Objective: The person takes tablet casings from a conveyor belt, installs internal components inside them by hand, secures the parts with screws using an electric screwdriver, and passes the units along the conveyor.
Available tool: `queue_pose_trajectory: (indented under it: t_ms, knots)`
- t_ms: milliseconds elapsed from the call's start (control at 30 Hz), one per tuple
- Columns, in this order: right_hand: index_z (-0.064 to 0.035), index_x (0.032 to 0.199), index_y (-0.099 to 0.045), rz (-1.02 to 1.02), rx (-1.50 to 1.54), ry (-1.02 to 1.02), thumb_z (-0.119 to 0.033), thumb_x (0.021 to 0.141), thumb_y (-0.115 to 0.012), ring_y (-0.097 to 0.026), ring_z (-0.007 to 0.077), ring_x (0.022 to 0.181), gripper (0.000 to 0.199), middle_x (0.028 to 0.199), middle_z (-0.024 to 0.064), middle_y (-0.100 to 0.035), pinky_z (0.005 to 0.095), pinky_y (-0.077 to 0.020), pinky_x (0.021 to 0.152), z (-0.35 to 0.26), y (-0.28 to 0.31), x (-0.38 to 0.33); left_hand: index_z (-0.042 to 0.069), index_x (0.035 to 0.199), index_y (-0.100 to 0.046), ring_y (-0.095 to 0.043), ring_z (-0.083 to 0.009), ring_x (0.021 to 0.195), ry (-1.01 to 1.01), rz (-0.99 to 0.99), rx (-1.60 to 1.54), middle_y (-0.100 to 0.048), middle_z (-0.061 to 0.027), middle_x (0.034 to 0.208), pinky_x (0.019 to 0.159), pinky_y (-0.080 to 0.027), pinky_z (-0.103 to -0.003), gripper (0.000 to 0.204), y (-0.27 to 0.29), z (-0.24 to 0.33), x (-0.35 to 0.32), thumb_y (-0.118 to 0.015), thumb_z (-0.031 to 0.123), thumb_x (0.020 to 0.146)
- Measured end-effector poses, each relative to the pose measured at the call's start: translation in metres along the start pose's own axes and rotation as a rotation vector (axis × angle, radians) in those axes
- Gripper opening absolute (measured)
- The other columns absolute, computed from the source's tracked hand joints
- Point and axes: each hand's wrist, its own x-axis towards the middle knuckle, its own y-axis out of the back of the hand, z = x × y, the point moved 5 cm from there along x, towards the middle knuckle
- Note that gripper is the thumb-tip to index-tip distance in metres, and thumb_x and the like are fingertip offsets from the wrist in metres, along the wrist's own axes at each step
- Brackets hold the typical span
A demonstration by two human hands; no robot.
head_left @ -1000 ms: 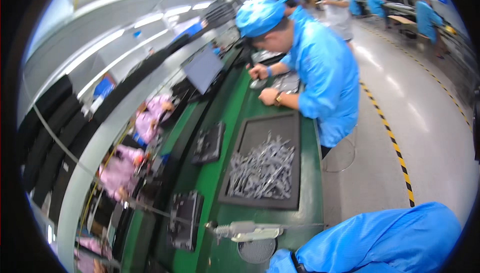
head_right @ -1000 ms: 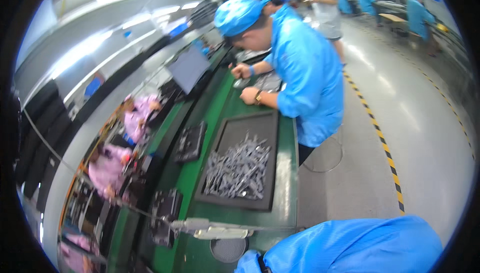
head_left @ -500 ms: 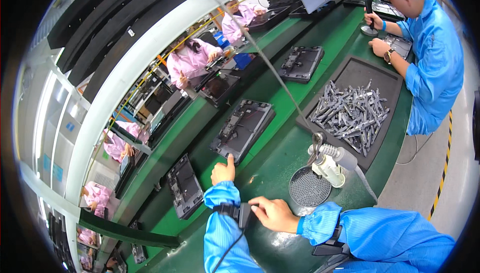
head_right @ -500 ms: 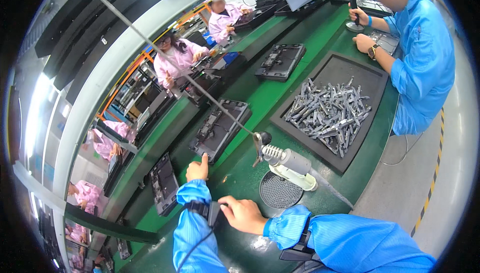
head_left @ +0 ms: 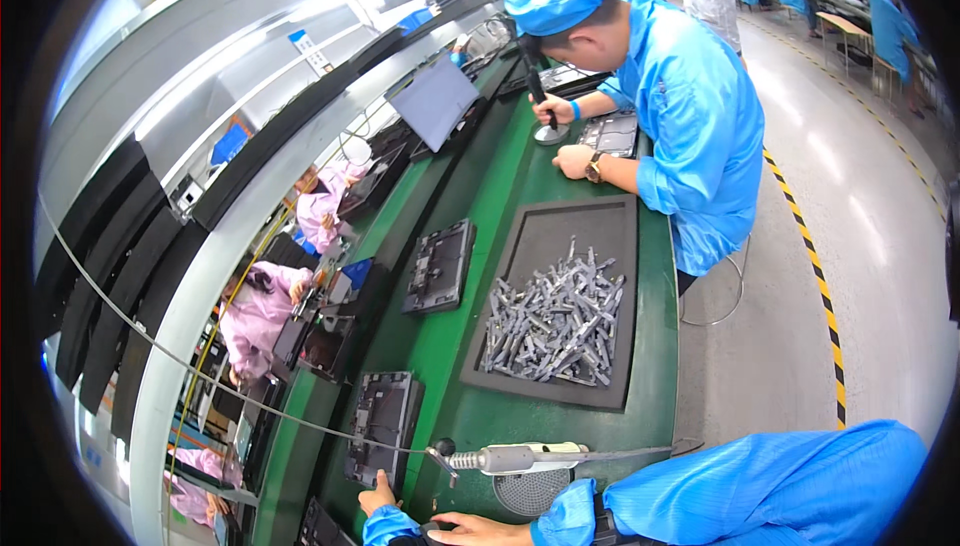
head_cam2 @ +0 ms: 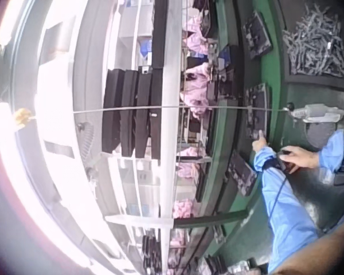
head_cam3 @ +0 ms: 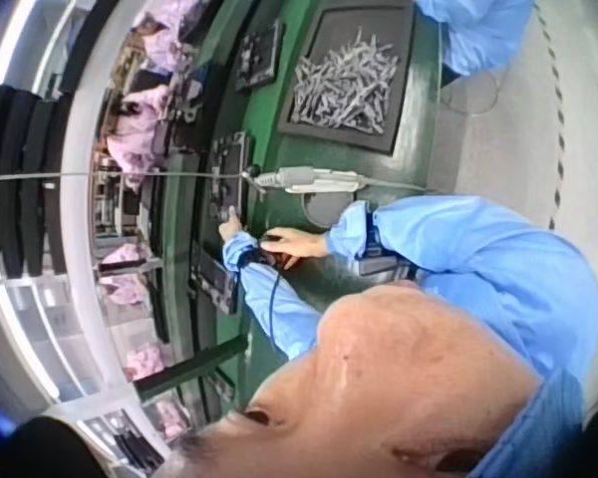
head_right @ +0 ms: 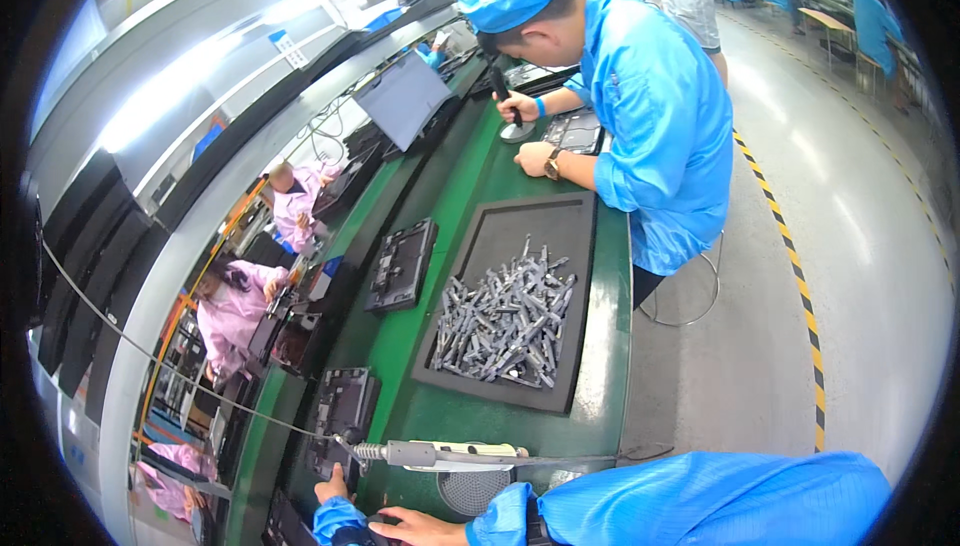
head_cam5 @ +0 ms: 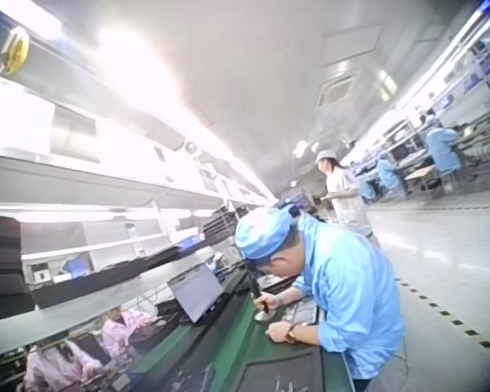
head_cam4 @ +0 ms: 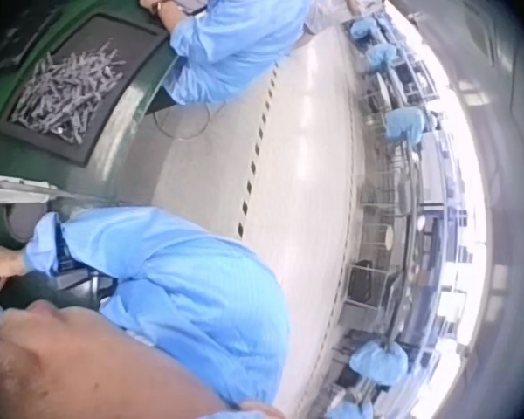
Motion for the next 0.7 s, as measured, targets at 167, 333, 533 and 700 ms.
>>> queue_pose_trajectory:
  t_ms: [167,333,533,700]
  knots:
    - [-0.0066,0.098,-0.053,-0.046,-0.221,-0.042,-0.043,0.084,-0.064,-0.057,0.0146,0.074,0.04,0.084,0.0037,-0.056,0.0303,-0.0544,0.061,-0.001,0.0,0.004,-0.005,0.115,-0.04,-0.054,-0.0427,0.092,-0.284,0.684,0.229,-0.045,-0.0225,0.106,0.075,-0.047,-0.051,0.051,0.02,0.027,-0.054,-0.063,0.027,0.081]
    - [-0.003,0.11,-0.051,-0.159,-0.029,-0.257,-0.042,0.079,-0.071,-0.06,0.0166,0.081,0.054,0.096,0.0075,-0.059,0.0324,-0.055,0.063,0.003,-0.008,-0.003,-0.003,0.117,-0.041,-0.049,-0.0397,0.103,-0.705,0.761,0.352,-0.044,-0.0212,0.115,0.081,-0.046,-0.047,0.047,0.029,0.077,-0.099,-0.062,0.017,0.08]
    - [-0.0037,0.109,-0.049,-0.352,-0.098,-0.292,-0.042,0.08,-0.07,-0.058,0.0173,0.081,0.052,0.098,0.007,-0.057,0.0339,-0.0553,0.064,0.012,-0.04,-0.042,0.003,0.121,-0.048,-0.05,-0.0363,0.11,-0.848,0.573,0.946,-0.046,-0.0174,0.129,0.085,-0.046,-0.043,0.051,0.046,0.046,-0.087,-0.062,0.031,0.081]
    - [-0.0052,0.114,-0.045,-0.483,-0.071,-0.356,-0.043,0.078,-0.071,-0.057,0.0165,0.075,0.057,0.09,0.0054,-0.054,0.0303,-0.0548,0.056,0.027,-0.043,-0.049,0.006,0.122,-0.051,-0.05,-0.0349,0.111,-0.869,0.494,0.944,-0.048,-0.0165,0.13,0.085,-0.046,-0.044,0.053,-0.018,0.046,0.004,-0.061,0.039,0.083]
